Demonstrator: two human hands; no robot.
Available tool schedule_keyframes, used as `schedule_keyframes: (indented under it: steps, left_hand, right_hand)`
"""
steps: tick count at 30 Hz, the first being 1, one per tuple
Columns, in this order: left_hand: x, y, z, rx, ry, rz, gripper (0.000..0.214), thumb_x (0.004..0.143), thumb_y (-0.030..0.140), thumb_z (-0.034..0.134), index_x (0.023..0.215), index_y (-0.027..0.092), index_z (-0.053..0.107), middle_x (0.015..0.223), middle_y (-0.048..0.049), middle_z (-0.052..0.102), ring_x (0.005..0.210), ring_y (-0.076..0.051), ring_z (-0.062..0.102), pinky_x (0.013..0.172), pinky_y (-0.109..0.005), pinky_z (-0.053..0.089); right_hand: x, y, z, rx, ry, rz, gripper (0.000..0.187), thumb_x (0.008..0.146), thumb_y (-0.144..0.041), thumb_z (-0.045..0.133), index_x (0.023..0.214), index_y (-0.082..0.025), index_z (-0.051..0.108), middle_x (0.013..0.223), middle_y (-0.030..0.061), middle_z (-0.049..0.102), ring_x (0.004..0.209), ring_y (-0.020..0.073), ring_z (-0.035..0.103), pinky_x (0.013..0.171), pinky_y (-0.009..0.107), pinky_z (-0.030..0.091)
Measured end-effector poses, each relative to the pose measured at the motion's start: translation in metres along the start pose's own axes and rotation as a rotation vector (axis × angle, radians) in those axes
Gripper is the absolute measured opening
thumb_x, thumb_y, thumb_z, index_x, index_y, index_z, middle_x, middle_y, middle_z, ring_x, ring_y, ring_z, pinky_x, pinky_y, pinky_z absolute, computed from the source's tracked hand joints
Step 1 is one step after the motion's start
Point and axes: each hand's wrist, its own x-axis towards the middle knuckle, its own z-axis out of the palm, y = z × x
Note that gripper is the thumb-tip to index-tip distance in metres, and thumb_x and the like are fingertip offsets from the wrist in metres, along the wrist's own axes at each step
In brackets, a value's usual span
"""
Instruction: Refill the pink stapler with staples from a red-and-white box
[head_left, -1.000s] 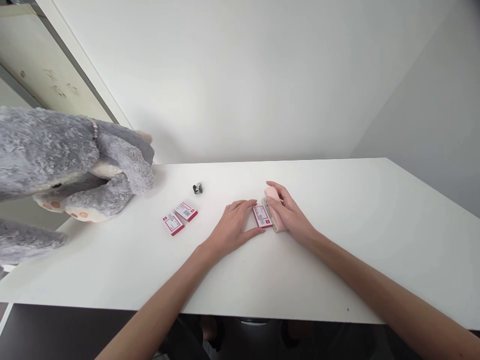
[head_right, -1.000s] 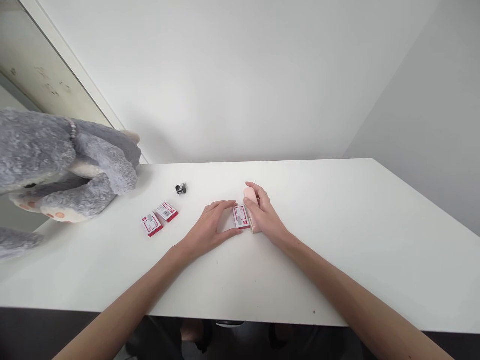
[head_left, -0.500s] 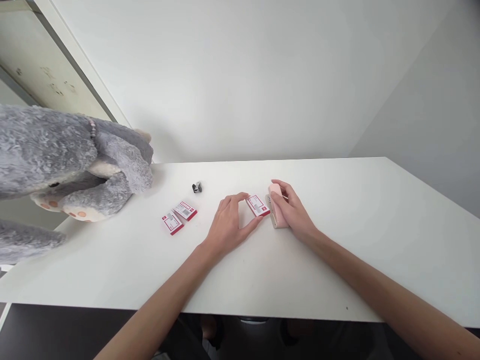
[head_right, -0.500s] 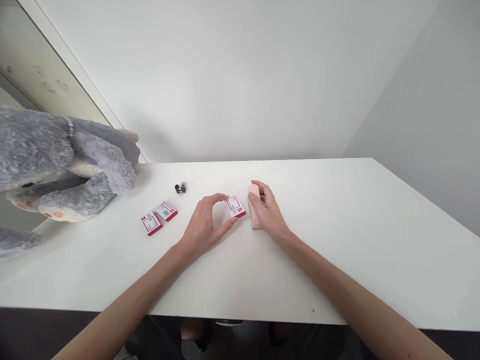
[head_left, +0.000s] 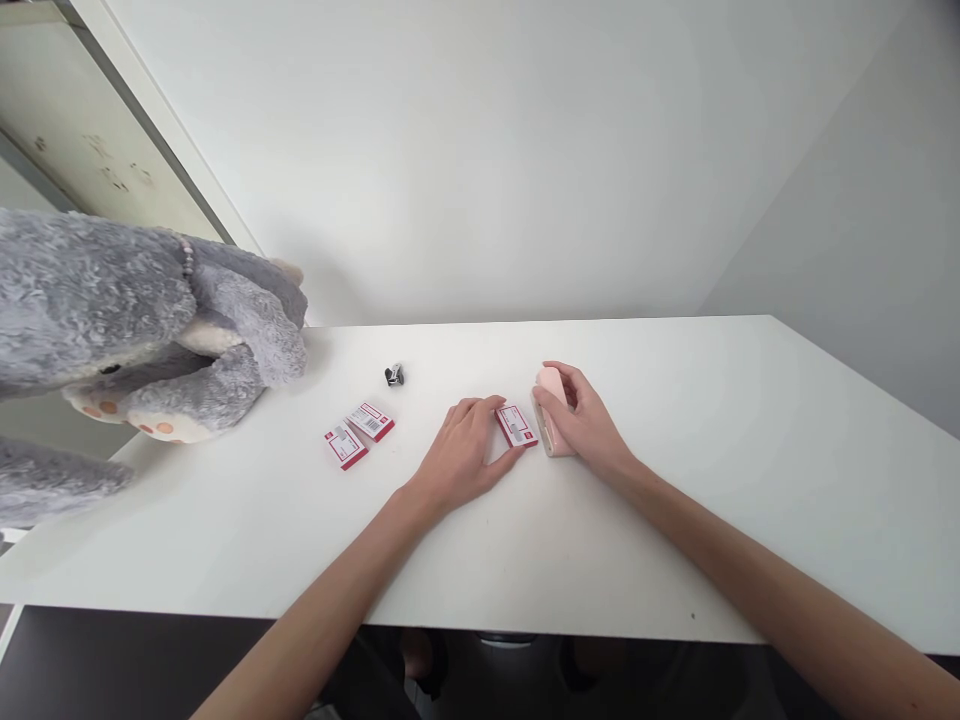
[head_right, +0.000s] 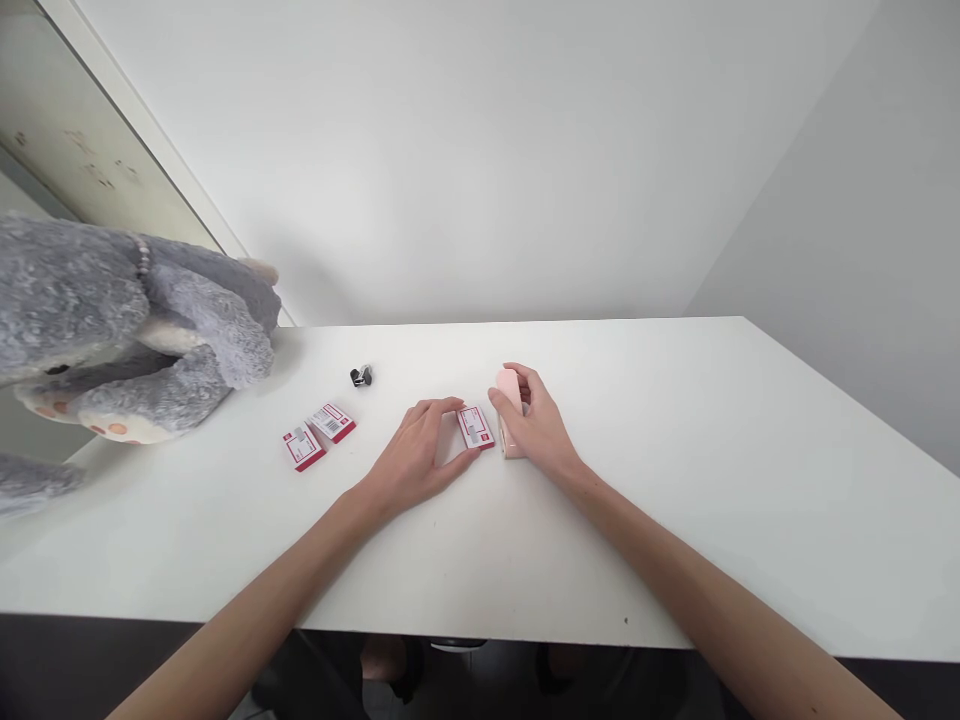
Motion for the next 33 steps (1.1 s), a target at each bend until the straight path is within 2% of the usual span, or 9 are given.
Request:
schedule_keyframes:
  steps: [10, 12, 14, 16, 18, 21, 26, 30, 33]
  left_hand:
    - [-0.001, -0.001, -0.003, -0.053, -0.126, 0.051, 0.07, 0.095, 0.056, 0.067, 0.15, 0.027, 0.037, 0.152, -0.012, 0.056, 0.145, -0.032, 0.049, 0.114, -0.054, 0.046]
    - [-0.001, 0.0, -0.003, -0.03, -0.114, 0.051, 0.077, 0.093, 0.06, 0.068, 0.153, 0.026, 0.034, 0.156, -0.0136, 0.052, 0.148, -0.033, 0.045, 0.116, -0.054, 0.045]
    - [0.0, 0.0, -0.002, 0.028, -0.049, 0.035, 0.072, 0.096, 0.059, 0.063, 0.153, 0.025, 0.035, 0.16, -0.0146, 0.048, 0.152, -0.034, 0.038, 0.12, -0.056, 0.04]
    - [0.001, -0.002, -0.001, 0.127, 0.078, -0.036, 0.055, 0.104, 0.052, 0.051, 0.149, 0.023, 0.039, 0.162, -0.0156, 0.044, 0.156, -0.035, 0.031, 0.123, -0.06, 0.031]
    - [0.002, -0.007, -0.001, 0.246, 0.225, -0.163, 0.047, 0.106, 0.046, 0.044, 0.145, 0.02, 0.043, 0.165, -0.0188, 0.039, 0.158, -0.039, 0.023, 0.125, -0.066, 0.022]
    - [0.0, -0.018, -0.003, 0.391, 0.349, -0.345, 0.058, 0.1, 0.05, 0.054, 0.146, 0.016, 0.042, 0.169, -0.0249, 0.026, 0.16, -0.047, 0.01, 0.123, -0.076, 0.009]
    - [-0.004, -0.029, -0.008, 0.508, 0.34, -0.483, 0.064, 0.096, 0.049, 0.059, 0.148, 0.015, 0.043, 0.172, -0.0257, 0.015, 0.16, -0.05, 0.001, 0.118, -0.085, 0.0]
    - [-0.006, -0.027, -0.01, 0.553, 0.289, -0.604, 0.066, 0.098, 0.052, 0.053, 0.149, 0.012, 0.045, 0.172, -0.0283, 0.014, 0.158, -0.056, 0.0, 0.108, -0.093, 0.006]
    - [-0.005, -0.025, -0.011, 0.551, 0.244, -0.65, 0.062, 0.099, 0.05, 0.049, 0.146, 0.009, 0.05, 0.171, -0.029, 0.015, 0.157, -0.059, -0.001, 0.107, -0.093, 0.012]
  right_hand:
    - [-0.001, 0.001, 0.001, -0.03, -0.005, -0.019, 0.053, 0.092, -0.054, 0.066, 0.137, -0.03, 0.054, 0.136, 0.007, 0.065, 0.126, 0.0269, 0.062, 0.109, 0.047, 0.049]
    - [0.0, 0.001, 0.001, -0.033, -0.001, -0.024, 0.053, 0.092, -0.055, 0.065, 0.137, -0.03, 0.055, 0.136, 0.0072, 0.064, 0.126, 0.027, 0.061, 0.109, 0.047, 0.05]
    - [0.0, 0.0, 0.001, -0.024, 0.004, -0.024, 0.053, 0.092, -0.056, 0.064, 0.137, -0.03, 0.055, 0.136, 0.0073, 0.064, 0.126, 0.0272, 0.062, 0.107, 0.046, 0.051]
    - [-0.001, -0.001, 0.002, -0.01, 0.01, -0.009, 0.052, 0.092, -0.056, 0.064, 0.137, -0.031, 0.055, 0.136, 0.0071, 0.065, 0.125, 0.027, 0.062, 0.105, 0.046, 0.052]
    - [-0.001, -0.003, 0.002, 0.0, 0.014, 0.011, 0.051, 0.093, -0.056, 0.063, 0.137, -0.031, 0.055, 0.135, 0.0068, 0.065, 0.123, 0.0265, 0.063, 0.104, 0.045, 0.052]
    - [-0.001, -0.003, 0.001, -0.004, 0.017, 0.024, 0.051, 0.093, -0.056, 0.063, 0.136, -0.032, 0.056, 0.134, 0.0065, 0.065, 0.122, 0.0264, 0.063, 0.101, 0.044, 0.054]
    - [0.0, -0.001, 0.0, -0.019, 0.027, 0.017, 0.051, 0.092, -0.057, 0.063, 0.136, -0.032, 0.056, 0.134, 0.0068, 0.064, 0.121, 0.0268, 0.064, 0.1, 0.046, 0.054]
    - [0.0, -0.001, 0.0, -0.019, 0.039, 0.026, 0.05, 0.091, -0.055, 0.065, 0.135, -0.032, 0.056, 0.133, 0.0069, 0.064, 0.12, 0.0265, 0.063, 0.1, 0.046, 0.054]
    - [0.0, -0.002, -0.001, -0.011, 0.032, 0.043, 0.049, 0.091, -0.054, 0.065, 0.134, -0.032, 0.056, 0.134, 0.0072, 0.063, 0.12, 0.0269, 0.064, 0.098, 0.046, 0.055]
